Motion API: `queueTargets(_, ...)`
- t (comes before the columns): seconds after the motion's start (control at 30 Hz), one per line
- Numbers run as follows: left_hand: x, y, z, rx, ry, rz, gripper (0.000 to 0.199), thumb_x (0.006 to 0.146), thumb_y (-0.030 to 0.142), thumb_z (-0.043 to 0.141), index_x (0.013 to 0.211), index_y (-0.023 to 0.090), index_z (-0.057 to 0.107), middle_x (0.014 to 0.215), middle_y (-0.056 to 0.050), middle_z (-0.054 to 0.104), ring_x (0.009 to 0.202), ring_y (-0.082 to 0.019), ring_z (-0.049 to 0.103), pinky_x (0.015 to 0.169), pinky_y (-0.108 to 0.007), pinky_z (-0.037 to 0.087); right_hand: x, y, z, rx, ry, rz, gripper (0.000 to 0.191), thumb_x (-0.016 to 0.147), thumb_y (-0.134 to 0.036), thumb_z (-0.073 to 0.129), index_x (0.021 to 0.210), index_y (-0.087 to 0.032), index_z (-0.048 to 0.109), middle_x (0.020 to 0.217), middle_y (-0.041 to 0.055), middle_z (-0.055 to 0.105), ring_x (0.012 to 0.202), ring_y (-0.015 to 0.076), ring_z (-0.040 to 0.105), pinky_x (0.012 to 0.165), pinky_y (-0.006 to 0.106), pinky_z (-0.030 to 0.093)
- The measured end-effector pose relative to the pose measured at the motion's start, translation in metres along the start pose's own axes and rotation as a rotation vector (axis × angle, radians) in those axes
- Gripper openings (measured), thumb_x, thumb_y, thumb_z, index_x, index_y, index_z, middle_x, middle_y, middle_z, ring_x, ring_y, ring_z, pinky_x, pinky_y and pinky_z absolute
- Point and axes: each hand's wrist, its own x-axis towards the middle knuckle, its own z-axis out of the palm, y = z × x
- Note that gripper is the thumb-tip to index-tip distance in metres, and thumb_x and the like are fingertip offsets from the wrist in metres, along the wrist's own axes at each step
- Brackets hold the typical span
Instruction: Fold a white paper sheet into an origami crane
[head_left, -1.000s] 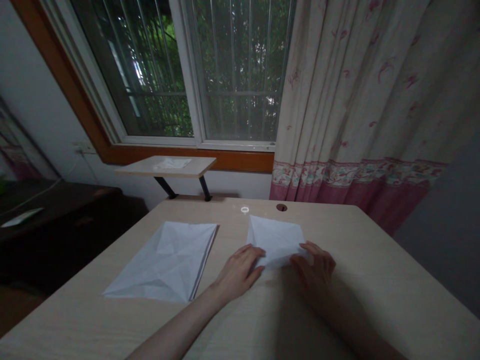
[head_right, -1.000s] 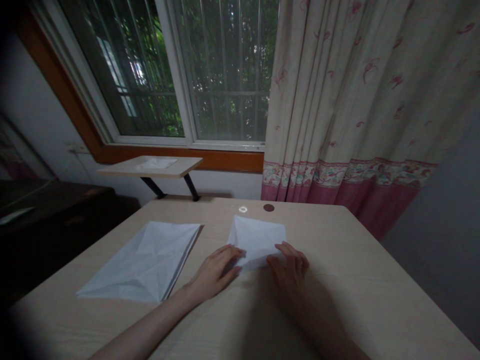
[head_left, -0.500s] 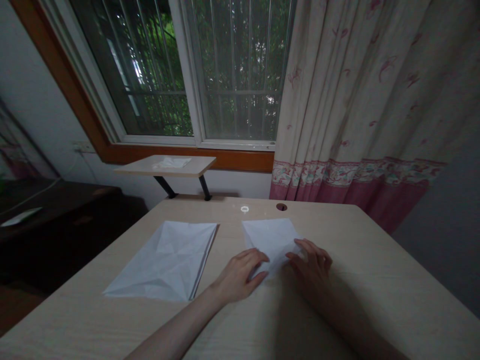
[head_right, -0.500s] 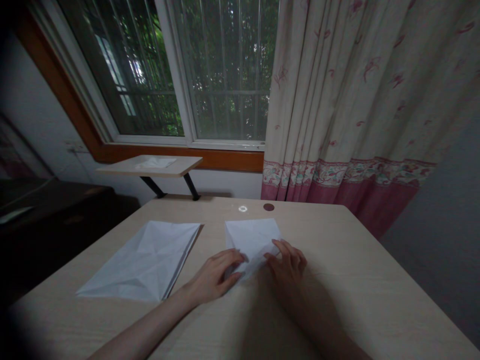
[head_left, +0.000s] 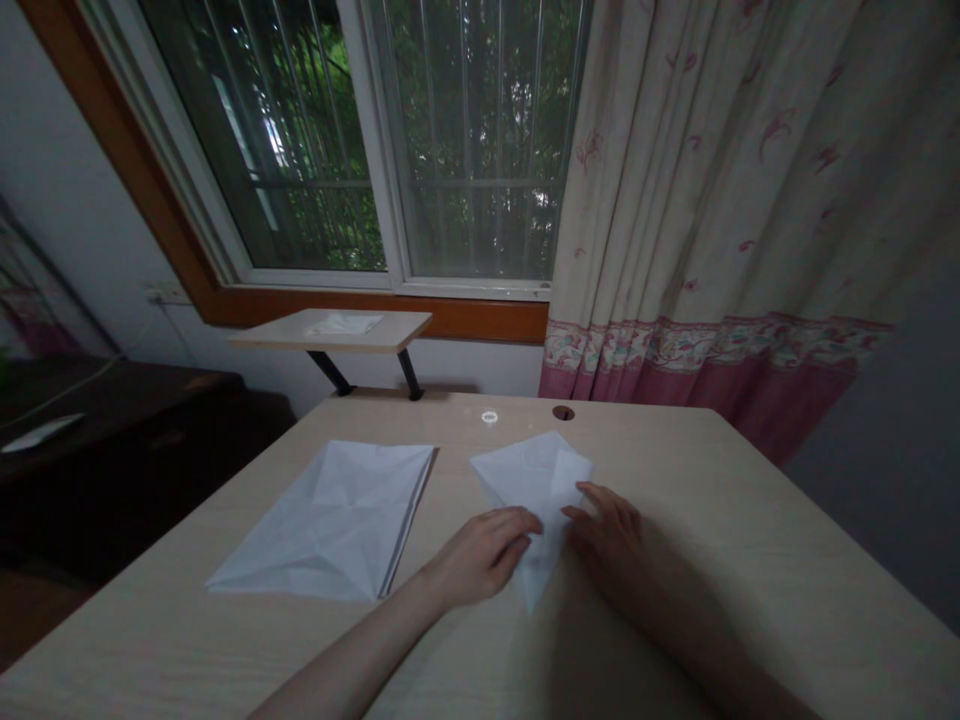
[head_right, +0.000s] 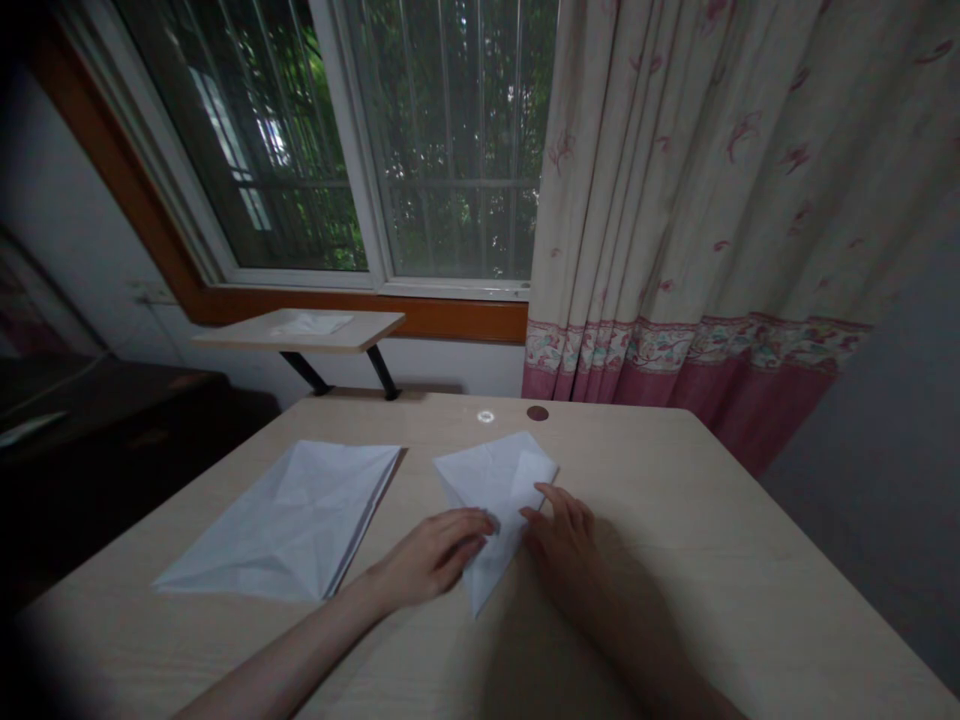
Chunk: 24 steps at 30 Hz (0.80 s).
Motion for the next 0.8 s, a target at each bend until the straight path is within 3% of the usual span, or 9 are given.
queueTargets(0.2,0.0001,-0.0052,0.0030,0.025,0.007,0.037,0.024,0.095,0.015,0.046,0.115,0.022,0.057,0.123,-0.004,0.063,0.116,-0.016,0.057,0.102,-0.029,0.045,-0.0034,0.0035,0.0033,0.057,-0.035,-0.019,0.029,0.096,-0.012,0.044,0.120,-0.024,0.057,0.132,0.0126,0.053,0.124,0.0277,0.050,0.097,0.048,0.048)
queueTargets(0.4,0.0023,-0.0008,-0.0049,0.210,-0.040,-0.004,0.033,0.088,0.027,0.060,0.121,0.024,0.056,0.128,-0.005,0.062,0.120,-0.023,0.055,0.112,-0.042,0.037,-0.0030,0.0043,0.0065,0.120,-0.050,0.001,0.031,0.093,-0.010,0.045,0.119,-0.022,0.059,0.129,0.0133,0.055,0.124,0.0284,0.050,0.099,0.050,0.049)
queueTargets(0.6,0.0019,-0.0019,-0.0048,0.310,-0.085,-0.059,0.044,0.087,0.035,0.061,0.129,0.023,0.053,0.137,-0.007,0.058,0.132,-0.025,0.048,0.118,-0.046,0.026,0.0001,0.0038,0.0041,0.195,-0.133,0.020,0.031,0.093,-0.011,0.045,0.119,-0.020,0.060,0.129,0.0149,0.055,0.123,0.0269,0.051,0.098,0.047,0.052)
queueTargets(0.8,0.0013,-0.0016,-0.0047,0.352,-0.116,-0.063,0.046,0.089,0.040,0.058,0.132,0.023,0.052,0.141,-0.008,0.055,0.132,-0.024,0.049,0.119,-0.047,0.022,0.0009,0.0046,0.0036,0.226,-0.189,0.018,0.035,0.094,-0.010,0.043,0.122,-0.022,0.060,0.129,0.0134,0.057,0.122,0.0270,0.052,0.099,0.050,0.051)
